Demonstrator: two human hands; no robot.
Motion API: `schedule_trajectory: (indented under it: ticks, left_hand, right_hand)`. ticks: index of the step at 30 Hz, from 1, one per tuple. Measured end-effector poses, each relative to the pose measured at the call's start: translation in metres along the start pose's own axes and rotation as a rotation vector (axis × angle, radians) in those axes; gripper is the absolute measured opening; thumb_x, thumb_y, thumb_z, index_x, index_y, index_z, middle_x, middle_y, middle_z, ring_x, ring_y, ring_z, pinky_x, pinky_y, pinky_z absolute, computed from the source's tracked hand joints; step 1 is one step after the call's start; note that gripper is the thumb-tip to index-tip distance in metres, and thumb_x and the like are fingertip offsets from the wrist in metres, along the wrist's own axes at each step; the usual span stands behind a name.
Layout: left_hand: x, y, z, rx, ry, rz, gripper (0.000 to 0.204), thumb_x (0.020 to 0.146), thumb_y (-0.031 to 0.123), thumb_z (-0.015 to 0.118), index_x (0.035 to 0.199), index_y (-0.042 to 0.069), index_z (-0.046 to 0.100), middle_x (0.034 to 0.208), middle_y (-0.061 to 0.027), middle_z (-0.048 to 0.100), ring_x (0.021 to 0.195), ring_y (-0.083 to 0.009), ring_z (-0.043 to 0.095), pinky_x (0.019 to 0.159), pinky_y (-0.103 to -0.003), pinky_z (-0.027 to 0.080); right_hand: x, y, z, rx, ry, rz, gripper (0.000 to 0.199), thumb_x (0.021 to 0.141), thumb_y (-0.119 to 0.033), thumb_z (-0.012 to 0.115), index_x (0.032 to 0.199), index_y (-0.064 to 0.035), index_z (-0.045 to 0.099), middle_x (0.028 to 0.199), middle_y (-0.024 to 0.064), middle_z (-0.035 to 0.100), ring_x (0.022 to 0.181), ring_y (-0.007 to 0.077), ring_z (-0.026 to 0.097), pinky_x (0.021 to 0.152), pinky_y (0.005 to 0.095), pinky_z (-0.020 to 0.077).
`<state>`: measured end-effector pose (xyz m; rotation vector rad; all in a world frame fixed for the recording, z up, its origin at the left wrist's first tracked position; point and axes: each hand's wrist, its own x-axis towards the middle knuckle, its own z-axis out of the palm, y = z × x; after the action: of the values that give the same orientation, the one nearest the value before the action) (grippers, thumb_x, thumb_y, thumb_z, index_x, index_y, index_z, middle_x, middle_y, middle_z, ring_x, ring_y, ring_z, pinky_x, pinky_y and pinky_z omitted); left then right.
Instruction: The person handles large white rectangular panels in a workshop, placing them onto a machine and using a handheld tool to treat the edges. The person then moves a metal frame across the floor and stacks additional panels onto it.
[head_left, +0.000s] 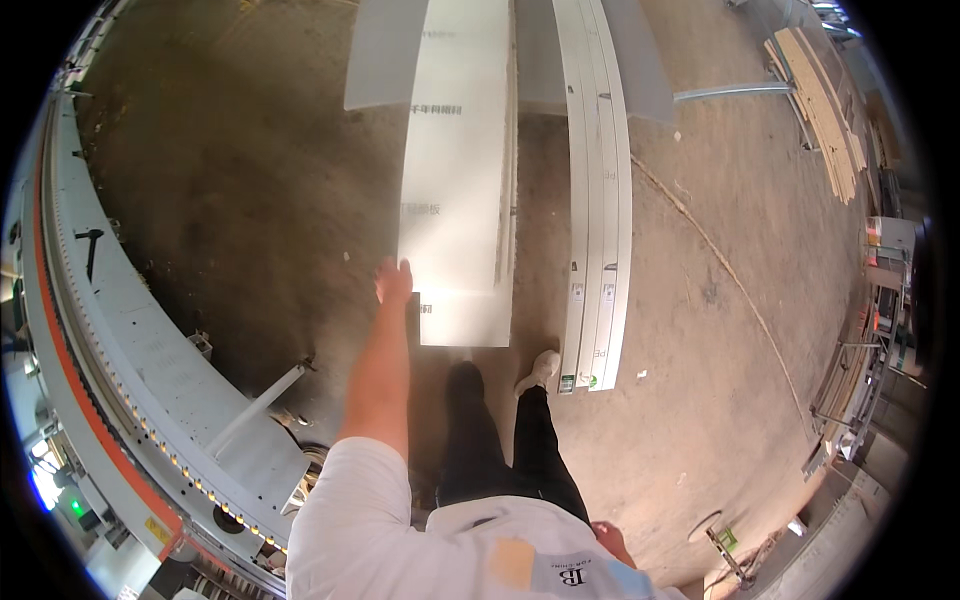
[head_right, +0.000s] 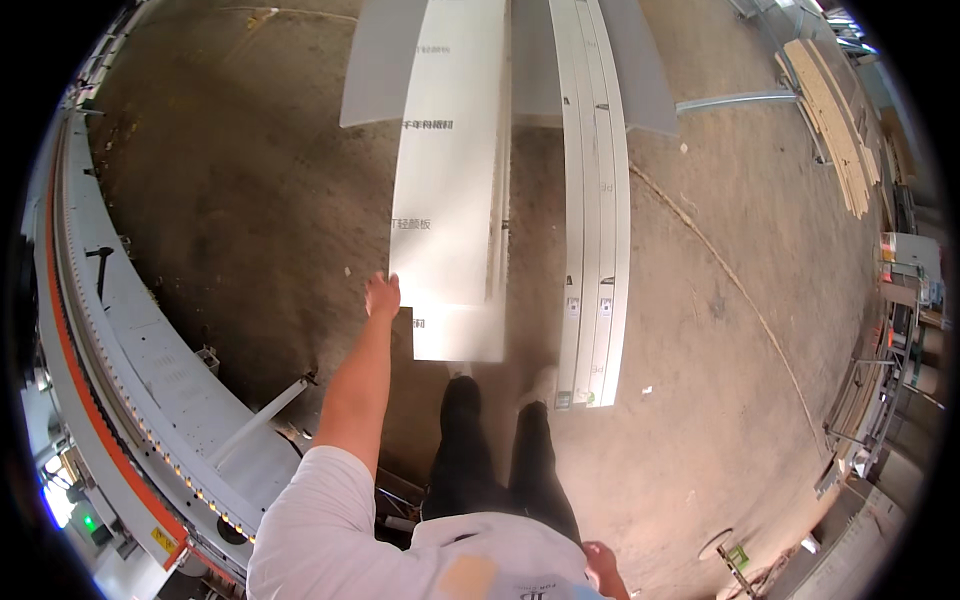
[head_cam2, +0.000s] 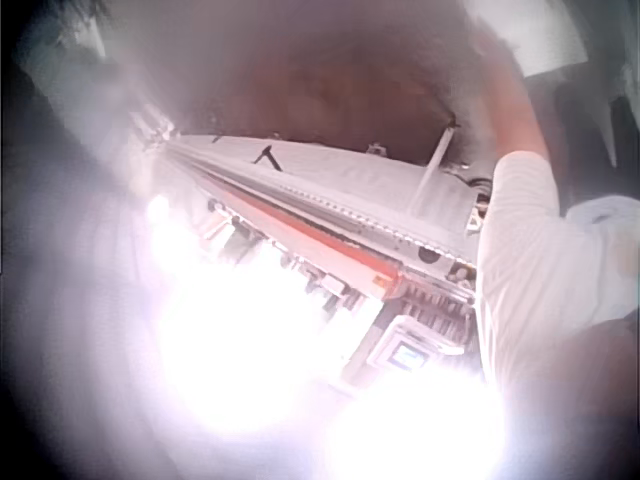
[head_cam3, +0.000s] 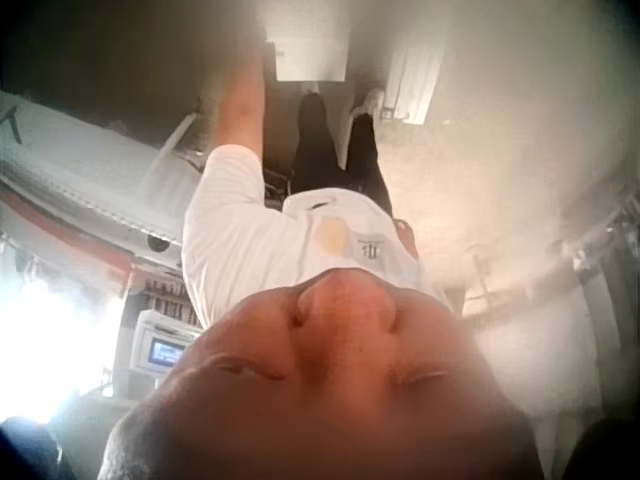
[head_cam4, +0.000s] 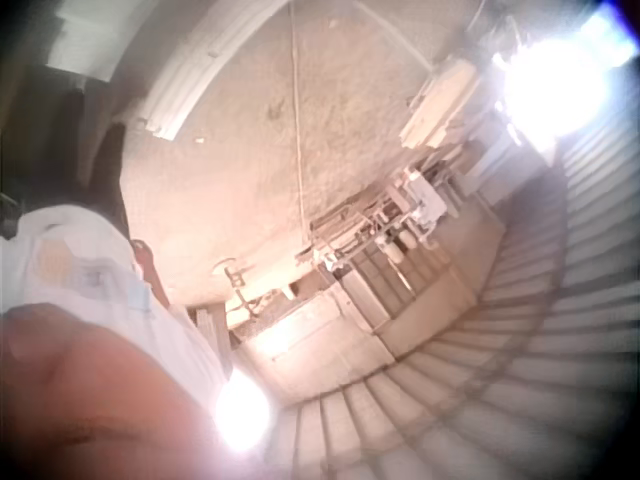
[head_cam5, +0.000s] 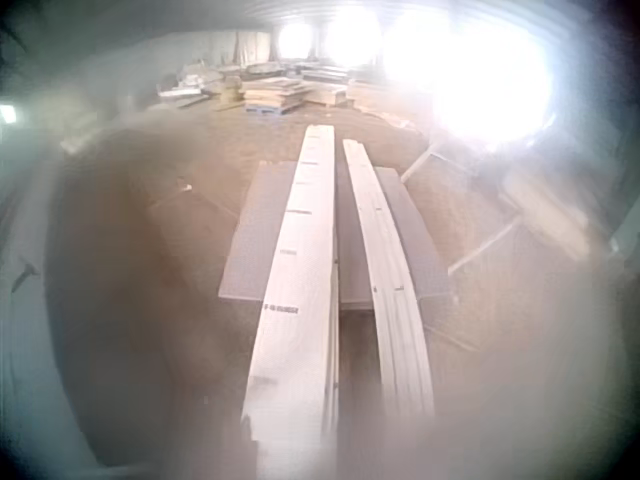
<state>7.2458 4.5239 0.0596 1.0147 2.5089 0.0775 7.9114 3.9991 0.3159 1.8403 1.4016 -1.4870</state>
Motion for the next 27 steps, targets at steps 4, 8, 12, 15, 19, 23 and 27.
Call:
schedule_trajectory:
  ticks: [4,8,12,15,19,23,27]
  left_hand:
    - [0.055,0.019,0.0,0.141,-0.267,0.137,0.046,0.113,0.041,0.04,0.144,0.012,0.058,0.133,-0.0247,0.068,0.128,-0.0447,0.064,0.107,-0.056,0.052]
    - [0.052,0.023,0.003,-0.015,-0.248,0.057,0.05,0.113,0.045,0.04,0.129,0.007,0.069,0.135,-0.0262,0.068,0.127,-0.0436,0.065,0.104,-0.055,0.053]
    - [0.053,0.011,-0.002,-0.099,-0.217,-0.054,0.059,0.113,0.052,0.039,0.126,0.004,0.072,0.133,-0.0265,0.07,0.126,-0.0459,0.064,0.106,-0.054,0.051]
    - [0.042,0.011,-0.016,-0.202,-0.224,-0.01,0.062,0.113,0.054,0.037,0.13,0.004,0.071,0.132,-0.0271,0.07,0.126,-0.0467,0.064,0.108,-0.053,0.05]
    - [0.005,0.023,-0.057,-0.278,-0.227,0.107,0.067,0.113,0.056,0.033,0.133,0.005,0.071,0.131,-0.0282,0.07,0.126,-0.0469,0.064,0.109,-0.053,0.049]
    - [-0.047,0.029,-0.084,-0.353,-0.262,0.072,0.072,0.113,0.059,0.03,0.128,0.004,0.073,0.129,-0.0283,0.071,0.122,-0.0482,0.065,0.108,-0.055,0.05]
    - [-0.107,0.018,-0.068,-0.22,-0.244,0.097,0.054,0.113,0.043,0.035,0.135,0.005,0.067,0.116,-0.0251,0.074,0.107,-0.0446,0.07,0.095,-0.055,0.054]
  right_hand:
    - [-0.021,-0.083,-0.005,0.357,-0.028,0.345,0.031,0.102,-0.027,0.067,0.119,-0.0027,0.077,0.112,0.0142,0.079,0.106,0.0221,0.074,0.093,0.0359,0.0571]
    - [-0.011,-0.093,0.026,0.72,0.121,0.436,0.032,0.102,-0.027,0.069,0.118,-0.0004,0.077,0.102,0.0133,0.079,0.097,0.0192,0.073,0.088,0.0348,0.0569]
    - [0.011,-0.094,0.031,0.698,0.111,0.413,0.031,0.1,-0.026,0.07,0.116,-0.0009,0.077,0.097,0.0109,0.079,0.084,0.017,0.073,0.075,0.0327,0.0577]
    - [0.028,-0.113,0.009,0.812,0.072,0.469,0.028,0.102,-0.027,0.069,0.113,-0.0021,0.076,0.096,0.0093,0.079,0.081,0.0165,0.074,0.069,0.0315,0.0581]
    - [0.074,-0.132,-0.023,0.729,0.14,0.253,0.028,0.103,-0.031,0.069,0.112,-0.0048,0.076,0.093,0.006,0.08,0.08,0.0143,0.074,0.07,0.031,0.0583]
    - [0.173,-0.176,-0.104,0.45,0.299,-0.003,0.033,0.103,-0.039,0.065,0.111,-0.0088,0.076,0.091,0.0099,0.079,0.087,0.0224,0.076,0.08,0.0374,0.0586]
    - [0.224,-0.312,-0.227,0.365,0.462,-0.114,0.045,0.103,-0.05,0.06,0.123,-0.0123,0.073,0.119,0.0192,0.075,0.116,0.0376,0.071,0.098,0.0471,0.0545]
